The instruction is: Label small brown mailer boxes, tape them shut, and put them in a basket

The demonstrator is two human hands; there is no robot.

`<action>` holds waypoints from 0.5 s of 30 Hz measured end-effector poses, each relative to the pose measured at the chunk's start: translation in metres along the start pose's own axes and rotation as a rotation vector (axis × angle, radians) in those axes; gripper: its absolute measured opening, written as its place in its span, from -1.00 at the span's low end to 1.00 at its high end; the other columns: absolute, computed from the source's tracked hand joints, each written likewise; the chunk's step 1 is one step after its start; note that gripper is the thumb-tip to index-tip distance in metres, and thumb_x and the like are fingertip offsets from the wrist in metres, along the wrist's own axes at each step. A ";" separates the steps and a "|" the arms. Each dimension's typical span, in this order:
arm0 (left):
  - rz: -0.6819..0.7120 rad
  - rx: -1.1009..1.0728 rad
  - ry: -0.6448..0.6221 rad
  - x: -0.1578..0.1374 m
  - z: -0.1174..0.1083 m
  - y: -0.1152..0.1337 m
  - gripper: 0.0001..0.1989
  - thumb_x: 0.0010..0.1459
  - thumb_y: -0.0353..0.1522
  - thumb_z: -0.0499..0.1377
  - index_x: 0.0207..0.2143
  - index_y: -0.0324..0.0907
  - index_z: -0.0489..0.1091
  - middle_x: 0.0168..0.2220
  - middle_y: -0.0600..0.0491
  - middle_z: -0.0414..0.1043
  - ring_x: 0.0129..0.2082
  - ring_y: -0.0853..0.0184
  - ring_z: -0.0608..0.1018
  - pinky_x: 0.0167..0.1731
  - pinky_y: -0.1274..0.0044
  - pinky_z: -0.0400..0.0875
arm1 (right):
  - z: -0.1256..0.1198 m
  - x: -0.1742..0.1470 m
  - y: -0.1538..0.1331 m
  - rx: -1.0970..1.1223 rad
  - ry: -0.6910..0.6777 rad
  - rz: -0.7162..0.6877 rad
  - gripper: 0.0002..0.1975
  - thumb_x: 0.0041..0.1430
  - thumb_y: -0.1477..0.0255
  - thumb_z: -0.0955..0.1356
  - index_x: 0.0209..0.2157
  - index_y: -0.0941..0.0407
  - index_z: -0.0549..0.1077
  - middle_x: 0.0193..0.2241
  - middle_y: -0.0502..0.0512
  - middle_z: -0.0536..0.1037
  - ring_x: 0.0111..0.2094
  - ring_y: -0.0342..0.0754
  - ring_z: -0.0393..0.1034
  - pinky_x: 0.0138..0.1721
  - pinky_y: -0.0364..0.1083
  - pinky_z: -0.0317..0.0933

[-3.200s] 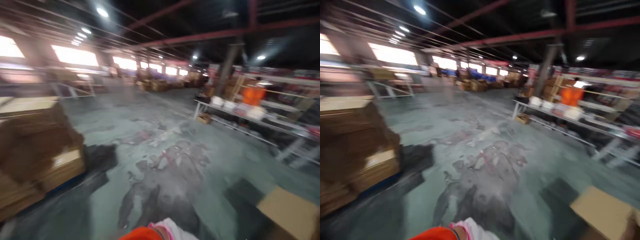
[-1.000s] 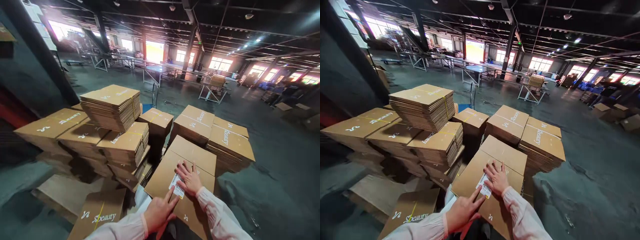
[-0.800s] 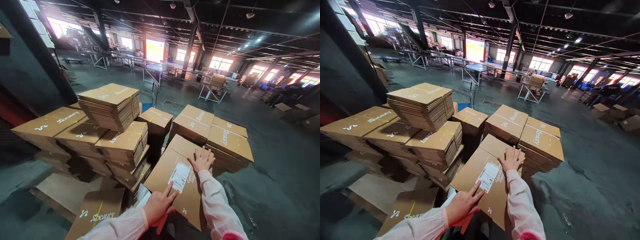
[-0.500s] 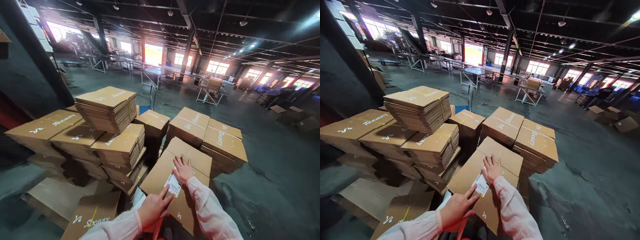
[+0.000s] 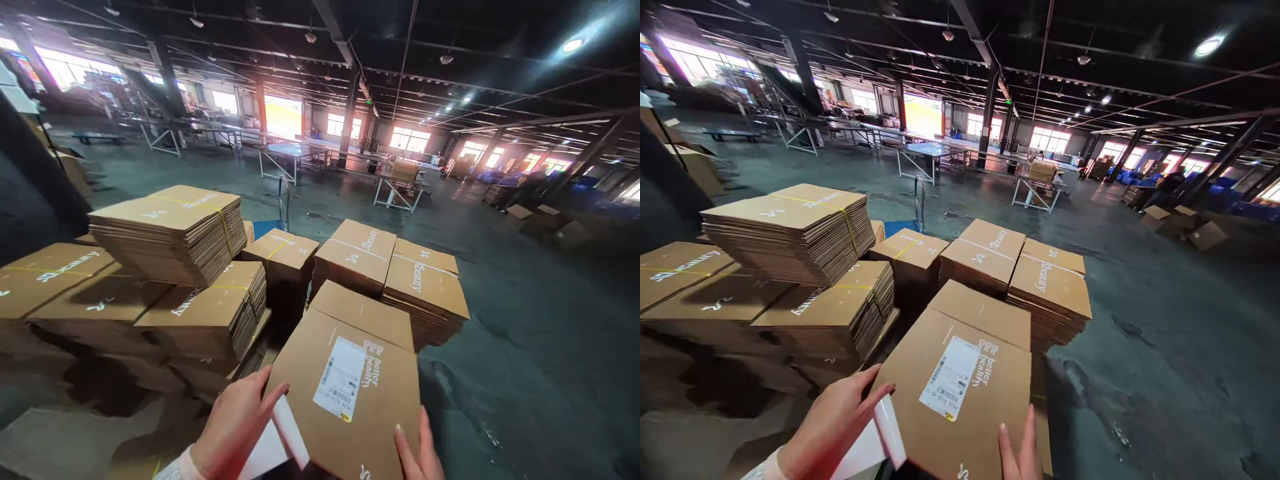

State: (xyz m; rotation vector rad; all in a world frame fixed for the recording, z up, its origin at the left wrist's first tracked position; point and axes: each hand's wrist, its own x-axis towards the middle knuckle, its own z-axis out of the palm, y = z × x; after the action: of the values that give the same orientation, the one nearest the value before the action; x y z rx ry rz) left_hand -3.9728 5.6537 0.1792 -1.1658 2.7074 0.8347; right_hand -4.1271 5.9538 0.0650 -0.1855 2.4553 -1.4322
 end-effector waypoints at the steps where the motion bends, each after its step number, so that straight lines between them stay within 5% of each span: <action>1: 0.038 -0.060 0.021 -0.002 -0.005 0.004 -0.62 0.26 -0.15 -0.01 -0.03 -0.10 0.45 -0.09 -0.07 0.58 -0.09 0.10 0.59 -0.18 0.42 0.39 | -0.012 0.003 -0.015 0.054 0.008 -0.021 0.00 -0.02 -0.17 0.33 0.31 0.15 0.12 0.25 0.28 0.30 0.29 0.21 0.13 0.25 0.11 0.17; 5: 0.201 -0.376 0.286 0.007 -0.023 0.023 -0.43 0.17 0.00 0.04 0.09 -0.12 0.41 0.07 -0.04 0.50 0.02 0.12 0.53 -0.05 0.43 0.38 | -0.064 0.062 -0.088 0.367 0.045 -0.096 -0.01 -0.09 -0.06 0.44 0.30 0.06 0.11 0.22 0.21 0.36 0.16 0.17 0.33 0.13 0.09 0.32; 7: 0.250 -0.530 0.395 0.015 -0.034 0.029 -0.42 0.12 0.09 0.07 -0.12 -0.16 0.52 -0.12 -0.03 0.58 -0.15 0.17 0.57 -0.19 0.48 0.39 | -0.083 0.114 -0.129 0.364 0.088 -0.243 0.06 -0.17 -0.08 0.45 0.29 0.13 0.12 0.21 0.29 0.35 0.18 0.18 0.31 0.18 0.10 0.25; 9: 0.297 -0.717 0.346 0.021 -0.045 0.033 -0.39 0.05 0.18 0.10 -0.47 -0.20 0.49 -0.51 0.05 0.48 -0.49 0.33 0.47 -0.48 0.55 0.29 | -0.086 0.163 -0.170 0.229 0.133 -0.349 0.12 -0.20 -0.17 0.39 0.25 0.29 0.17 0.22 0.47 0.29 0.24 0.28 0.20 0.25 0.16 0.12; 12: 0.378 -1.160 0.128 0.028 -0.059 0.037 -0.33 -0.04 0.22 0.17 -0.70 -0.19 0.22 -0.73 0.17 0.14 -0.71 0.51 0.16 -0.69 0.61 0.03 | -0.043 0.193 -0.219 -0.123 0.311 -0.456 0.18 -0.18 -0.21 0.34 0.22 0.45 0.18 0.28 0.66 0.07 0.34 0.43 -0.11 0.32 0.33 -0.19; 14: 0.465 -1.502 0.001 0.035 -0.065 0.041 -0.33 0.06 0.18 0.14 -0.73 -0.17 0.09 -0.77 0.21 0.00 -0.77 0.55 0.03 -0.74 0.62 -0.05 | 0.011 0.171 -0.239 -0.106 0.000 -0.665 0.09 -0.12 -0.22 0.32 0.20 0.37 0.24 0.26 0.59 0.16 0.34 0.36 -0.06 0.33 0.30 -0.20; 15: 0.505 -1.656 -0.030 0.040 -0.066 0.043 -0.33 0.14 0.13 0.09 -0.73 -0.15 0.04 -0.78 0.23 -0.07 -0.79 0.55 -0.03 -0.77 0.63 -0.08 | 0.040 0.151 -0.244 -0.024 -0.330 -0.758 -0.03 -0.05 -0.20 0.31 0.20 0.23 0.27 0.24 0.46 0.26 0.31 0.26 0.05 0.32 0.25 -0.11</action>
State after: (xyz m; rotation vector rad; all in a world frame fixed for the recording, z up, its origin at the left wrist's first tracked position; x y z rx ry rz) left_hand -4.0216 5.6183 0.2437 -0.2956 1.8011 3.2780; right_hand -4.2660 5.7607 0.2299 -1.3542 2.2038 -1.4568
